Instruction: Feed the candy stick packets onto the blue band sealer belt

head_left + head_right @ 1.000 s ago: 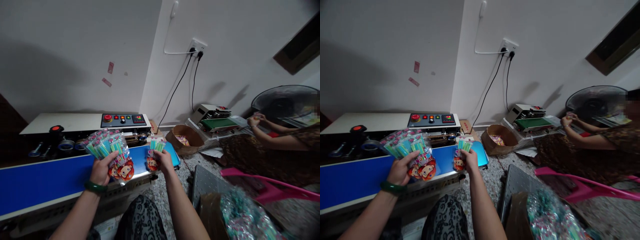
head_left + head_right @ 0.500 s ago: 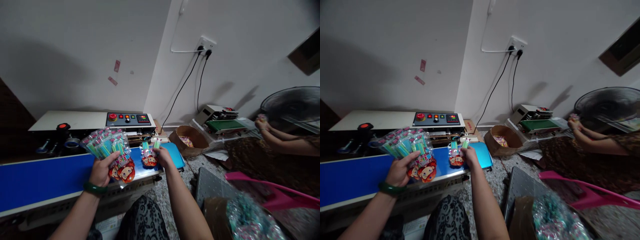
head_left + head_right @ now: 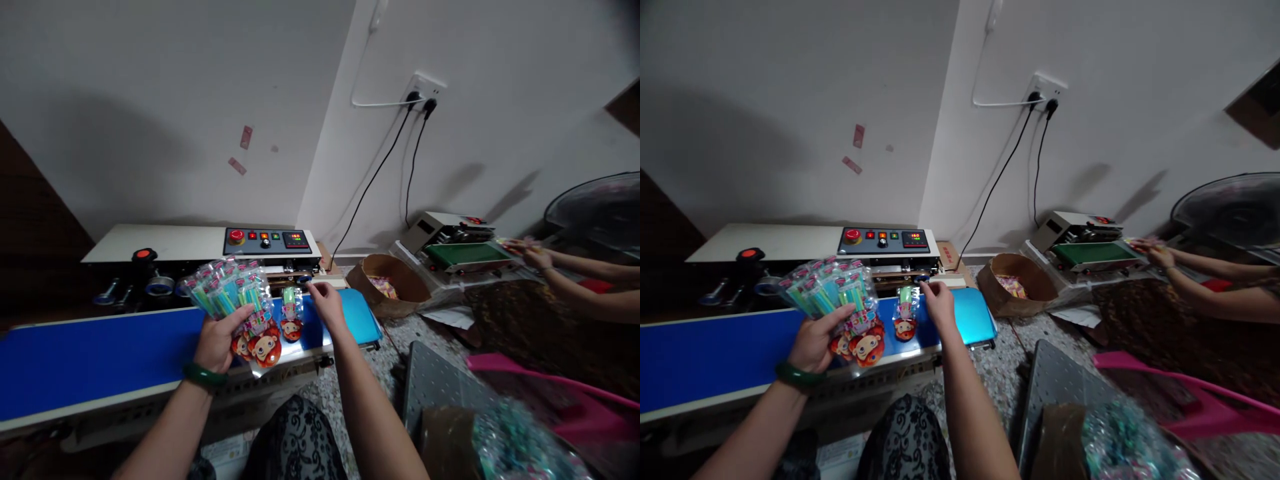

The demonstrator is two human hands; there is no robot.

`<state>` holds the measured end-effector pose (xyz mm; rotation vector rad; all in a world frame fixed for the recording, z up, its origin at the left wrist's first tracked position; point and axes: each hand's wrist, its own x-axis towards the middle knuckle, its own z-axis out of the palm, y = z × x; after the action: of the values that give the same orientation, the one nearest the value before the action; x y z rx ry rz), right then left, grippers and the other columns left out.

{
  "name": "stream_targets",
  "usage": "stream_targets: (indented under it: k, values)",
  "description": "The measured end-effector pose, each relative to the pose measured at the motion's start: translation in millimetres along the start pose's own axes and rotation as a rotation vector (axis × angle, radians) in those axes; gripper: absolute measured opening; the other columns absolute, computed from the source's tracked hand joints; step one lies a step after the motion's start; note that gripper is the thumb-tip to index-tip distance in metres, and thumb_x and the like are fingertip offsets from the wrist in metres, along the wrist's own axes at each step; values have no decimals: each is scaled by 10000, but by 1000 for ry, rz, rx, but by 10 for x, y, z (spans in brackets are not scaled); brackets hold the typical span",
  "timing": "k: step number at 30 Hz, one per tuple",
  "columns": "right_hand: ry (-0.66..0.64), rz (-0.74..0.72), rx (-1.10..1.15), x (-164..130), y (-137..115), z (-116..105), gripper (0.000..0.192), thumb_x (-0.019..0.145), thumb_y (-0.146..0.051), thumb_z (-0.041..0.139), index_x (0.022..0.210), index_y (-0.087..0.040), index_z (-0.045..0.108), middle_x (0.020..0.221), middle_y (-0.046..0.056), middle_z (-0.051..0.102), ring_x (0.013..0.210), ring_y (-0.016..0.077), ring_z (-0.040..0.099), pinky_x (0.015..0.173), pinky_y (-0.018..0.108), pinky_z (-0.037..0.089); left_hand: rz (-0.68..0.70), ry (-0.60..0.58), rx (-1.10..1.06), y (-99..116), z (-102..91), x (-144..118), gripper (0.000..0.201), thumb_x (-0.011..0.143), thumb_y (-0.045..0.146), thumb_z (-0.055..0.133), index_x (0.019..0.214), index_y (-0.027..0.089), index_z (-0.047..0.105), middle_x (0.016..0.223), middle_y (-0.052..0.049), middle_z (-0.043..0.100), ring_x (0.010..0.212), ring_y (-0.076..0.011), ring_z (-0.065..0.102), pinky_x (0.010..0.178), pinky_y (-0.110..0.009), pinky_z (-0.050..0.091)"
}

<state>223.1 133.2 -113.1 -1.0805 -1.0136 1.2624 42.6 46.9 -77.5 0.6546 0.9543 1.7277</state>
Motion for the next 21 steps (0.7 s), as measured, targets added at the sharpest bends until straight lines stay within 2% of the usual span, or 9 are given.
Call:
stream_targets:
  k: [2,4,7,9,13,17,21]
  values:
    - [-107,-179,-38,-234,-75,176,294,588,-315,680,833,-183,584,787,12,626,730,136,571,602,222,452,15,-22,15,-30,20,-3,472,517,154,751,972,145,624,758,-25,696,722,-231,646,693,-355,525]
    - [-260,-264,-97,-462,-109,348,471,525,-259,727,961,-209,555,939,22,617,817,150,569,670,243,461,11,-32,18,-60,37,-13,463,526,163,751,971,136,623,766,-33,695,724,-228,645,706,-356,519]
    - [-291,-297,-137,-641,-92,507,524,482,-212,752,961,-213,539,885,4,625,776,148,575,681,250,462,-11,-48,2,-98,61,-36,449,520,179,756,949,129,630,767,-42,692,739,-227,643,721,-348,511]
    - [-277,-279,-70,-649,-77,519,459,526,-228,733,941,-209,537,841,-1,635,755,148,585,685,256,467,-26,-63,-4,-111,74,-46,462,512,190,760,949,119,630,770,-56,691,734,-231,642,717,-353,509]
    - [-278,-243,61,-600,-111,417,405,567,-238,712,943,-195,567,923,27,649,841,170,596,769,289,466,-40,-61,9,-114,88,-46,480,489,199,768,939,98,635,754,-70,690,682,-228,642,694,-365,512]
    - [-289,-230,14,-614,-153,341,319,575,-242,701,883,-188,637,871,20,673,820,190,607,792,338,470,-25,-129,28,-132,87,-42,404,512,177,752,899,116,650,788,-59,695,711,-220,641,710,-346,509]
    - [-263,-210,24,-632,-127,324,309,624,-278,671,926,-211,660,969,10,666,937,210,581,877,377,428,-54,-87,38,-155,107,-53,370,535,172,735,890,117,648,740,-43,694,698,-220,644,693,-345,515]
